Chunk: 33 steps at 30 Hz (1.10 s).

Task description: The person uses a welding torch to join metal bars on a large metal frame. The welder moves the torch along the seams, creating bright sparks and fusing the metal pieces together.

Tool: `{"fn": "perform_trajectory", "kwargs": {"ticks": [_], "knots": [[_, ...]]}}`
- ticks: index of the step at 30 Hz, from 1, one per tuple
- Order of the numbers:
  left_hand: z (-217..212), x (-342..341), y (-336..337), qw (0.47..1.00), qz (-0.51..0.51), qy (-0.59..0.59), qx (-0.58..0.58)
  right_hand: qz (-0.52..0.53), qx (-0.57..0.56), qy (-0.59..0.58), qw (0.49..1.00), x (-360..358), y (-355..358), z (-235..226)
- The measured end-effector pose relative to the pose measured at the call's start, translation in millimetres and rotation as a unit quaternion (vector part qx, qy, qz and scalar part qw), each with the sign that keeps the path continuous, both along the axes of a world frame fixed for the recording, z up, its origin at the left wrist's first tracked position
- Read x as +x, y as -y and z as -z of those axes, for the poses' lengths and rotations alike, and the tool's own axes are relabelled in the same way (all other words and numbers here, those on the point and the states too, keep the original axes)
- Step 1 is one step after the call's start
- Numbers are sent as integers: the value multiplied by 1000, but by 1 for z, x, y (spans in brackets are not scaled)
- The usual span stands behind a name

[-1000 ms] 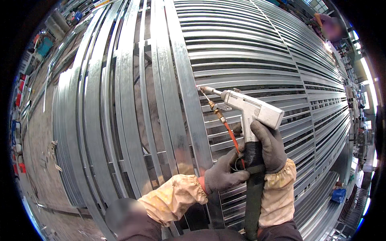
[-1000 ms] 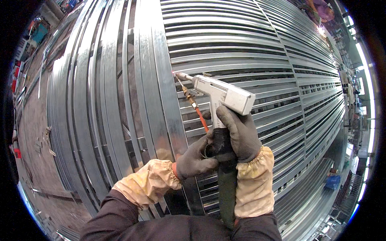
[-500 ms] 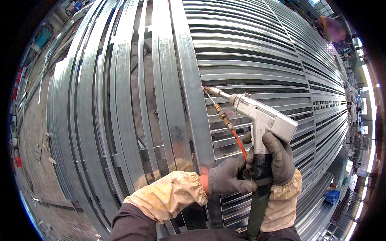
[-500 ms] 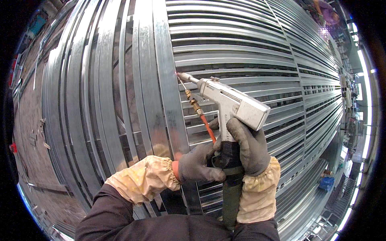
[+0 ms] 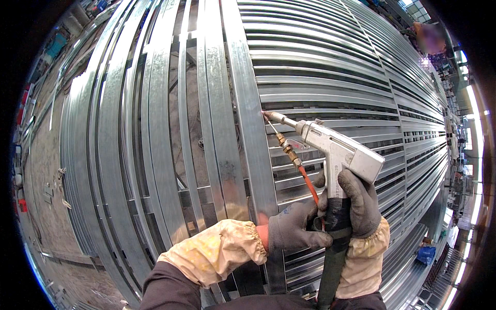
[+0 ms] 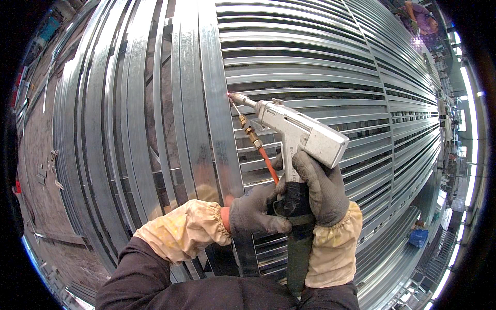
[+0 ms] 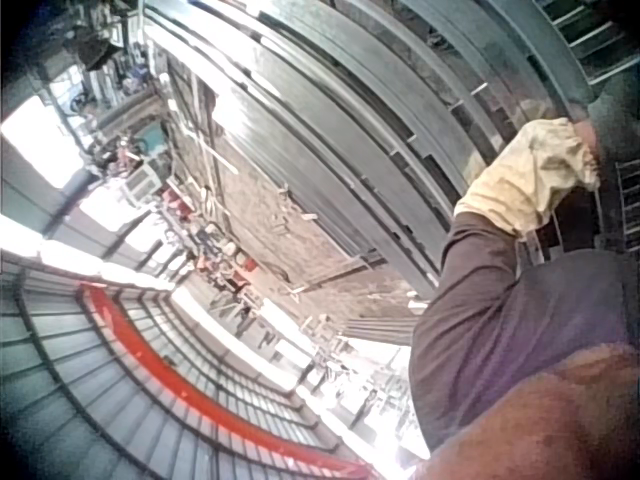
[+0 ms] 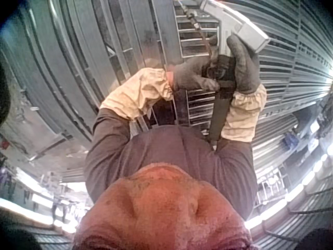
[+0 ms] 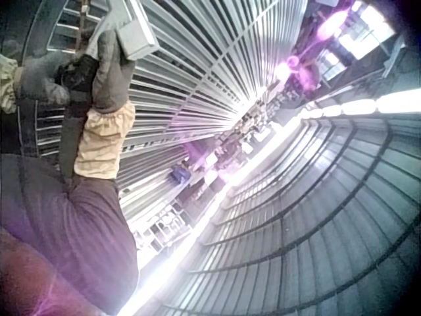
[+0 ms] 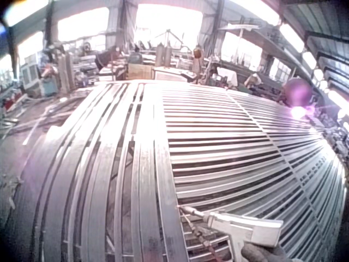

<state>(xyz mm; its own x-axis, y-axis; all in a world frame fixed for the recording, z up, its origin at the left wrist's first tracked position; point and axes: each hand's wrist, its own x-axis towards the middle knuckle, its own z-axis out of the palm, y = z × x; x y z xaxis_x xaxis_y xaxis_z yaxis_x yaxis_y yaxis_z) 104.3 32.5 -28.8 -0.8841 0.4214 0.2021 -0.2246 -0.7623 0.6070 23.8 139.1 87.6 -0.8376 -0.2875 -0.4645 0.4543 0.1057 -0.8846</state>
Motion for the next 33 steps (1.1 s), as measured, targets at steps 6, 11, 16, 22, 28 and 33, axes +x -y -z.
{"fn": "perform_trajectory", "kwargs": {"ticks": [6, 11, 16, 22, 28, 33], "knots": [[-2, 2, -3, 1000, -16, 3, 23, 1, -32, 21, 999, 0, 4, -6], [3, 1, -6, 1000, -16, -7, 8, -1, -34, 24, 999, 0, 4, -7], [-1, 3, -2, 1000, -3, 4, 12, 5, -28, 15, 999, 1, 4, -6], [4, 4, -8, 1000, -8, 7, 13, 3, -1, 17, 1000, 1, -1, -6], [-3, 1, 0, 1000, 11, 1, 4, -3, -21, 21, 1000, 2, -1, -6], [5, 4, -7, 1000, 2, -6, -6, -17, -32, 22, 999, 1, -4, -4]]}}
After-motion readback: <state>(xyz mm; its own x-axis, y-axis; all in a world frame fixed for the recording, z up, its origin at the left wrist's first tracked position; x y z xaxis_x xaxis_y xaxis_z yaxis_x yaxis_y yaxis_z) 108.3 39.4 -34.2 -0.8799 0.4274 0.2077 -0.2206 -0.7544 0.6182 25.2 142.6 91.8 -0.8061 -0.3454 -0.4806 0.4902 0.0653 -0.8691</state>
